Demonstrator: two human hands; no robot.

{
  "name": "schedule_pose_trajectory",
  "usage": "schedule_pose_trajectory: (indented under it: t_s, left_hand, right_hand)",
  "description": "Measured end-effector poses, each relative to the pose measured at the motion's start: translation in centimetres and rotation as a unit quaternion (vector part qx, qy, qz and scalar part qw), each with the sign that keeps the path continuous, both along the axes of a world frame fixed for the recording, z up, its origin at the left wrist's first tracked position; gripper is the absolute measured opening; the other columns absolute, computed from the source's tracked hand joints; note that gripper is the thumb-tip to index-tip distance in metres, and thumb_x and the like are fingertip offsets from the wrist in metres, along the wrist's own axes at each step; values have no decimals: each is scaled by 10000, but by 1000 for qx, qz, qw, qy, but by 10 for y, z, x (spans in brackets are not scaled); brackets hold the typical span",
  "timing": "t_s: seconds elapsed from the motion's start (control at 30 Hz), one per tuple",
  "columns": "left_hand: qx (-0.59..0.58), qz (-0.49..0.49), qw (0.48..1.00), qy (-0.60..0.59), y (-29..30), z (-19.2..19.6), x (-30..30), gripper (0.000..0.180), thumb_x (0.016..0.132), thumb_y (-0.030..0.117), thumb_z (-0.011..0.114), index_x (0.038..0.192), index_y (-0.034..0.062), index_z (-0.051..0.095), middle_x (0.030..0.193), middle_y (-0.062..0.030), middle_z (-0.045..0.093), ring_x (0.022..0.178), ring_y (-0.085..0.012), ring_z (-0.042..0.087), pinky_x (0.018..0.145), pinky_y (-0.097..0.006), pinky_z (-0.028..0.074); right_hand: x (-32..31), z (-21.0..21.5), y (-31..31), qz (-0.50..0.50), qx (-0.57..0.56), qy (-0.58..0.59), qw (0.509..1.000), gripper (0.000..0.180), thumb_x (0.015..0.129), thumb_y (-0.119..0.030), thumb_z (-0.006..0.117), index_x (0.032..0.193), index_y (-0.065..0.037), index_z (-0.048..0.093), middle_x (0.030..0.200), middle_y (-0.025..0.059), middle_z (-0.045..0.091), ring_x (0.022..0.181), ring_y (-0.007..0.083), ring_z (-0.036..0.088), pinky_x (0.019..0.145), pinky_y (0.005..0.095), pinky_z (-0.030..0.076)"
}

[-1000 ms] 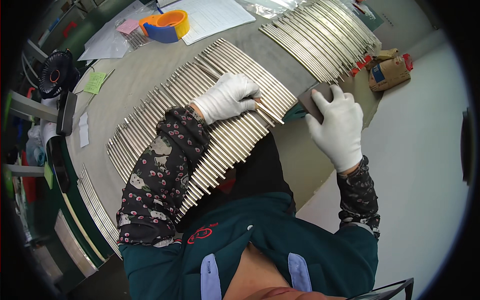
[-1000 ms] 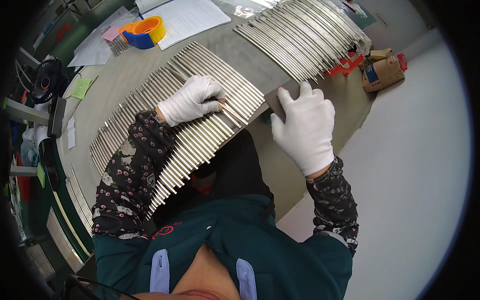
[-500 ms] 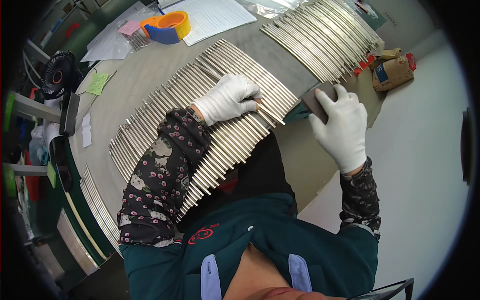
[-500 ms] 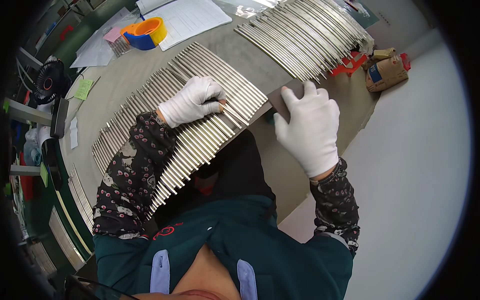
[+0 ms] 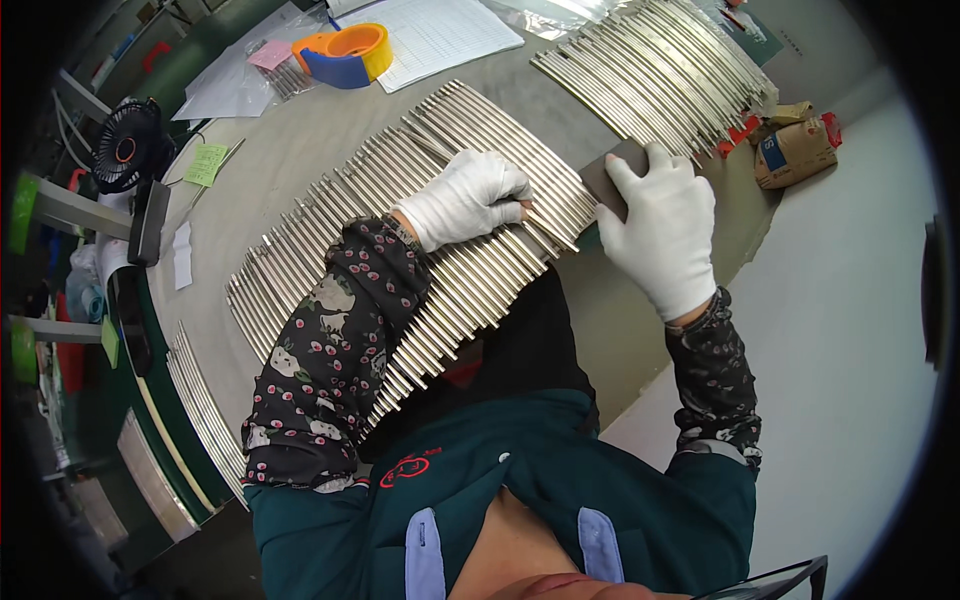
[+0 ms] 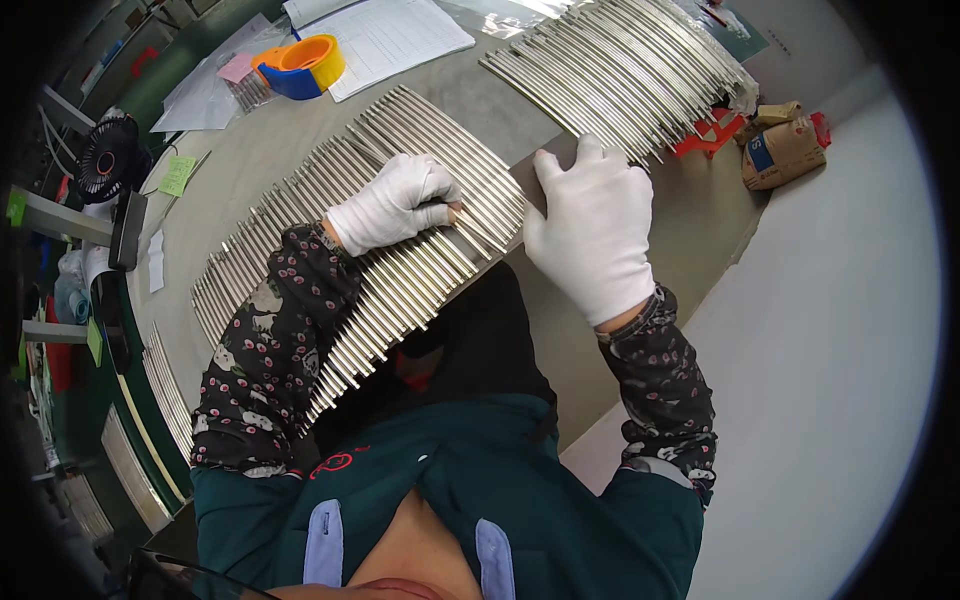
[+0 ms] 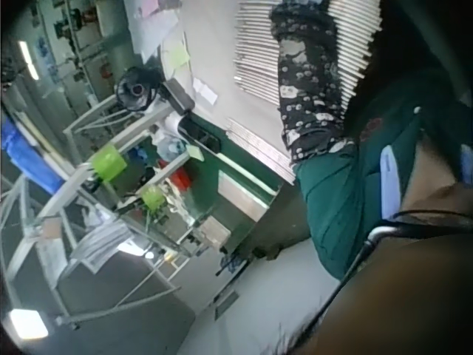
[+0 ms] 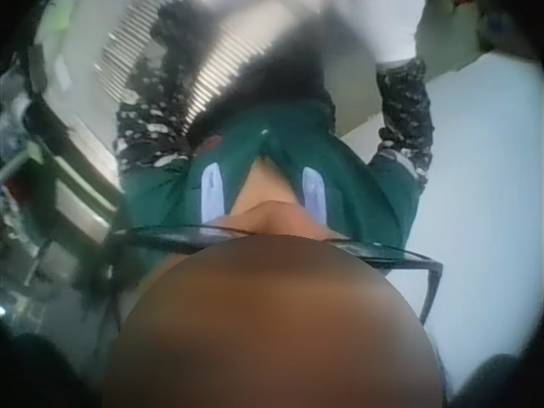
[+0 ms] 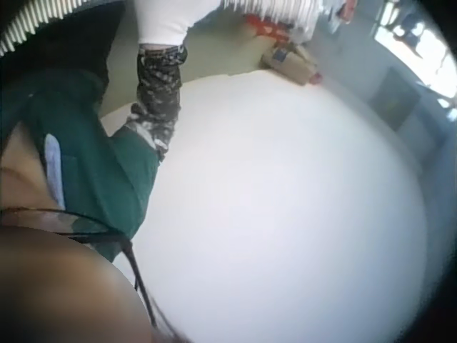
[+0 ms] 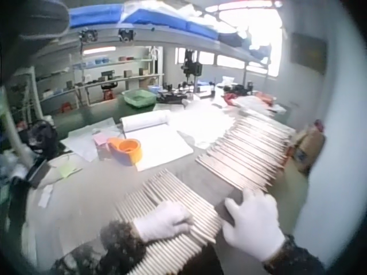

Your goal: Sanding and polishing thin metal or plastic rods using a sanding block at a workstation.

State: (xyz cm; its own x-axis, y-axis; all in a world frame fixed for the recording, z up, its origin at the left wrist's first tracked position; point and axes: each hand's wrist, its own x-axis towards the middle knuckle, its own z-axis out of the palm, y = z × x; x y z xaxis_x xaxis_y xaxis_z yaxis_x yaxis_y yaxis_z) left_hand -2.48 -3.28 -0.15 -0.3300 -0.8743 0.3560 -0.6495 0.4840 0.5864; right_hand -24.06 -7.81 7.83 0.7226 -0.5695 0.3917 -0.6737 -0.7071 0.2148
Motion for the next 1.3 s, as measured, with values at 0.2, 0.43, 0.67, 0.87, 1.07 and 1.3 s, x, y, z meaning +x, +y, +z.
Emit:
schedule_pose_trajectory:
  t_s: [0.2, 0.43, 0.67, 0.87, 1.07, 1.3]
  left_hand:
    - [-15, -1, 1000, -10, 3, -2, 2, 138, 761, 171, 699, 838, 59, 673, 768, -113, 652, 757, -291, 643, 693, -368, 510]
    - [2, 6, 1000, -24, 4, 0, 1, 127, 756, 139, 704, 826, 52, 643, 773, -96, 631, 782, -277, 614, 714, -364, 499]
    - [1, -16, 1000, -9, 3, 0, 6, 141, 760, 161, 707, 842, 60, 652, 800, -93, 641, 790, -278, 625, 711, -363, 502]
    - [-126, 25, 977, -172, 17, 20, -1, 250, 681, 109, 762, 884, 73, 621, 920, -63, 617, 890, -277, 591, 773, -381, 483]
    - [-29, 166, 950, -262, 20, 1, 14, 581, 812, 305, 656, 1319, 93, 464, 1429, -186, 361, 1325, -392, 336, 1078, -501, 288]
    - [22, 167, 933, -319, -8, -7, 8, 583, 907, 400, 499, 1386, 78, 415, 1465, -185, 327, 1358, -382, 291, 1110, -539, 206]
  right_hand:
    - [2, -4, 10, 26, 26, 30, 999, 243, 677, -244, 693, 848, -91, 615, 884, 155, 564, 776, 296, 586, 616, 383, 462]
    - [-27, -13, 14, 77, 74, -39, 993, 415, 663, -230, 709, 1056, -107, 655, 1026, 179, 567, 837, 304, 569, 674, 398, 460]
    - [-63, -33, 14, 35, 101, -105, 989, 530, 646, -227, 745, 1148, -98, 638, 1190, 209, 554, 978, 337, 551, 844, 410, 458]
    - [-83, -51, 18, 4, 146, -136, 980, 534, 647, -215, 754, 1155, -104, 633, 1200, 205, 544, 1017, 336, 532, 879, 417, 441]
    - [-96, -62, 18, 5, 161, -139, 977, 556, 642, -203, 757, 1172, -113, 614, 1219, 186, 516, 1027, 330, 518, 895, 417, 428]
    - [-82, -62, 35, 74, 208, -141, 965, 563, 620, -197, 762, 1154, -105, 609, 1231, 200, 506, 1019, 334, 521, 843, 408, 428]
